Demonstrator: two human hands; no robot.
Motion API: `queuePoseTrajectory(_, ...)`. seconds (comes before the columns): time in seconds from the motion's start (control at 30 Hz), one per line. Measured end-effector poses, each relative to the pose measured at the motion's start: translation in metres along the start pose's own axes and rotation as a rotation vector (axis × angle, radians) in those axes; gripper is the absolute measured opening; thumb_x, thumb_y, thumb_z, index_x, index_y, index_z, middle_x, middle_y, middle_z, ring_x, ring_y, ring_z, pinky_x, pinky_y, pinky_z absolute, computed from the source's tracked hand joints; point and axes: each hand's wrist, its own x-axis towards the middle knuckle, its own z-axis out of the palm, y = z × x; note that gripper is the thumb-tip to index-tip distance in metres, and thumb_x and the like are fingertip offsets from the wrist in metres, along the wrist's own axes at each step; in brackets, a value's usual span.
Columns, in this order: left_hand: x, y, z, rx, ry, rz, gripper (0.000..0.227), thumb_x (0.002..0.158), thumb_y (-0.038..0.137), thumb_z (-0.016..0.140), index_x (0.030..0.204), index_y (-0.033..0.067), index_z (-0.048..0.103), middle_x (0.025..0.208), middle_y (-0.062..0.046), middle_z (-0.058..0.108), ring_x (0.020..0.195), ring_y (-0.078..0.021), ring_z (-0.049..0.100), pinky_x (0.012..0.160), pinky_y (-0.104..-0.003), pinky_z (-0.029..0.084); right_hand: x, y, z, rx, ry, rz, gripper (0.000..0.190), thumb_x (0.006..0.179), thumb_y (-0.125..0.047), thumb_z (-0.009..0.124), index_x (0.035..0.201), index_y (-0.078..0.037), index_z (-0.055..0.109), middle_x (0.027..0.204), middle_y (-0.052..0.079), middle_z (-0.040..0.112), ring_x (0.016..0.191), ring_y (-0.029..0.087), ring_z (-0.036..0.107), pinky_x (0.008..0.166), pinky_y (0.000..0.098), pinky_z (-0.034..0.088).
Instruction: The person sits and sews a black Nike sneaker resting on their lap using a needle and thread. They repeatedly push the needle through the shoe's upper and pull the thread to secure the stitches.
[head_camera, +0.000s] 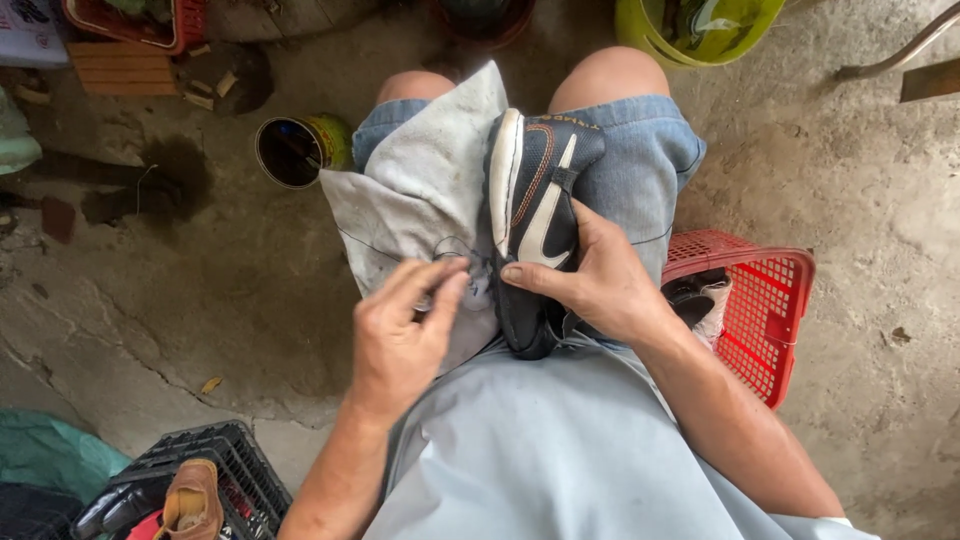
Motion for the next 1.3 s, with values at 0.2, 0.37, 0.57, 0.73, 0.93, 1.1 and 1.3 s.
queuePoseTrajectory(0.2,0.003,-0.001,-0.021,0.35,0.087,0.13,0.033,0.098,0.011,0.074,0.128,0.0017,0.066,0.117,-0.016,0.061,0.085,-0.0266,0.07,0.067,-0.038,0.059,0.0,0.014,-0.005,-0.021,0.002,0.083,0.024,0.071,0.003,0.089,0.082,0.003,0.067,0.058,0.013,0.068,0.04,0.011,0.059,0.036,0.019,0.048)
queuePoseTrajectory(0.37,-0.008,0.01,-0.04,0.316,-0.229,0.213,0.038,0.104,0.01,0.064,0.141,0.0056,0.055,0.115,-0.016,0.066,0.09,-0.0246,0.072,0.074,-0.033,0.067,-0.001,0.001,-0.003,-0.225,-0.02,0.253,0.028,0.076,-0.018,0.087,0.098,-0.007,0.072,0.091,-0.005,0.072,0.084,0.005,0.061,0.075,0.0225,0.056)
queuePoseTrajectory(0.57,-0.012,0.0,-0.037,0.544,-0.289,0.305,0.047,0.093,-0.002,0.07,0.136,0.0179,0.068,0.091,0.001,0.058,0.051,-0.0167,0.05,0.044,-0.032,0.046,-0.002,0.008,-0.003,-0.261,-0.026,0.185,0.024,0.079,-0.018,0.086,0.094,-0.009,0.069,0.088,-0.006,0.069,0.082,0.003,0.058,0.072,0.0224,0.054)
queuePoseTrajectory(0.73,-0.009,0.001,-0.037,0.644,-0.273,0.329,0.049,0.088,0.001,0.07,0.133,0.0201,0.071,0.088,0.001,0.055,0.046,-0.0163,0.047,0.04,-0.031,0.04,-0.004,0.01,-0.002,-0.239,-0.023,0.141,0.023,0.081,-0.016,0.086,0.092,-0.01,0.067,0.085,-0.008,0.066,0.08,0.002,0.055,0.069,0.021,0.053)
queuePoseTrajectory(0.93,-0.008,0.002,-0.038,0.671,-0.308,0.322,0.048,0.088,0.005,0.074,0.134,0.0188,0.07,0.088,0.001,0.056,0.053,-0.016,0.054,0.04,-0.031,0.043,-0.005,0.005,0.001,-0.202,-0.012,0.133,0.025,0.081,-0.015,0.085,0.098,-0.009,0.068,0.091,-0.007,0.07,0.084,0.003,0.059,0.074,0.0216,0.056)
queuePoseTrajectory(1.1,-0.006,0.012,-0.039,0.768,-0.339,0.322,0.051,0.084,0.007,0.073,0.133,0.0213,0.07,0.086,-0.001,0.05,0.056,-0.0175,0.054,0.04,-0.033,0.045,-0.006,0.005,0.002,-0.271,-0.007,0.089,0.026,0.083,-0.017,0.084,0.103,-0.011,0.069,0.094,-0.008,0.071,0.087,0.003,0.059,0.078,0.0222,0.055)
queuePoseTrajectory(1.3,-0.001,0.024,-0.031,0.964,-0.402,0.298,0.055,0.087,0.013,0.069,0.141,0.0244,0.066,0.085,-0.002,0.052,0.052,-0.0162,0.055,0.033,-0.033,0.045,-0.006,0.014,0.0,-0.293,-0.017,0.046,0.02,0.086,-0.017,0.084,0.094,-0.012,0.066,0.084,-0.01,0.064,0.079,0.001,0.052,0.069,0.0207,0.05)
